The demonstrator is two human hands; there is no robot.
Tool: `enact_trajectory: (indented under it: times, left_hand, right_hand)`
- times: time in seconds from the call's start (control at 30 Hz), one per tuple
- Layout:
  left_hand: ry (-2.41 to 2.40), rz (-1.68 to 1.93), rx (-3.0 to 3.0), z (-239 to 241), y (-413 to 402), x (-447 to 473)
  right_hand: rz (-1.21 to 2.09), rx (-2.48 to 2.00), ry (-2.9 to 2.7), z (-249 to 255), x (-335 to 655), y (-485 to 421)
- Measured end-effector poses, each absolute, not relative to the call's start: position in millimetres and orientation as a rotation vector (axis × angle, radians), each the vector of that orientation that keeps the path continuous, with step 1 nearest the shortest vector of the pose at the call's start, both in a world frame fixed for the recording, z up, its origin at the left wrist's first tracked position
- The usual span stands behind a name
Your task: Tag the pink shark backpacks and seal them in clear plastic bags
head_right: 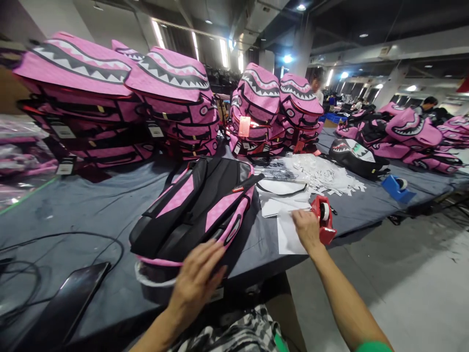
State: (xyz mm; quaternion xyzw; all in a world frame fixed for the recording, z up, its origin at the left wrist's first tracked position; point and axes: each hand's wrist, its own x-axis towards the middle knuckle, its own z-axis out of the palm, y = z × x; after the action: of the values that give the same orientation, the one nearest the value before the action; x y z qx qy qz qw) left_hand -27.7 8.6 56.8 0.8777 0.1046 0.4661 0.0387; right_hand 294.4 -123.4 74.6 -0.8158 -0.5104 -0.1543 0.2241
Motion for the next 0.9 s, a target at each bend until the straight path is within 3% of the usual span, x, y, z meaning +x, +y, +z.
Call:
enact_trajectory:
  times: [0.07, 0.17, 0.37, 0.47, 0.57, 0.73, 0.83, 0.9]
  left_hand:
    - [0.14, 1.267, 2.642, 57, -6, 4]
    - [0.064, 0.924, 2.384, 52, -18, 44]
    - [0.268, 0.381, 1.385, 29, -36, 47]
    - [0.34, 0.459, 1.102, 19, -45, 37]
    - [0.437, 0.589, 1.269, 14, -48, 24]
    - [0.662, 0.886, 1.831, -4, -43, -34]
    - [1.007, 1.153, 1.825, -22, -41, -64]
    - [1.146, 1.138, 1.746, -31, -37, -64]
  right_hand:
    - [-0.321, -2.153, -1.652, 90, 258, -126]
    - [0.124, -1.975, -1.786, 108, 214, -134]
    - [0.863, -1.799, -1.286, 122, 219, -160]
    - [0.974, -1.742, -1.043, 104, 214, -155]
    - [0.818, -1.731, -0.874, 81, 192, -137]
    - [0.739, -1.775, -1.392, 63, 183, -119]
    - [0.754, -1.748, -1.661, 63, 195, -114]
    - [0.804, -1.694, -1.786, 67, 198, -107]
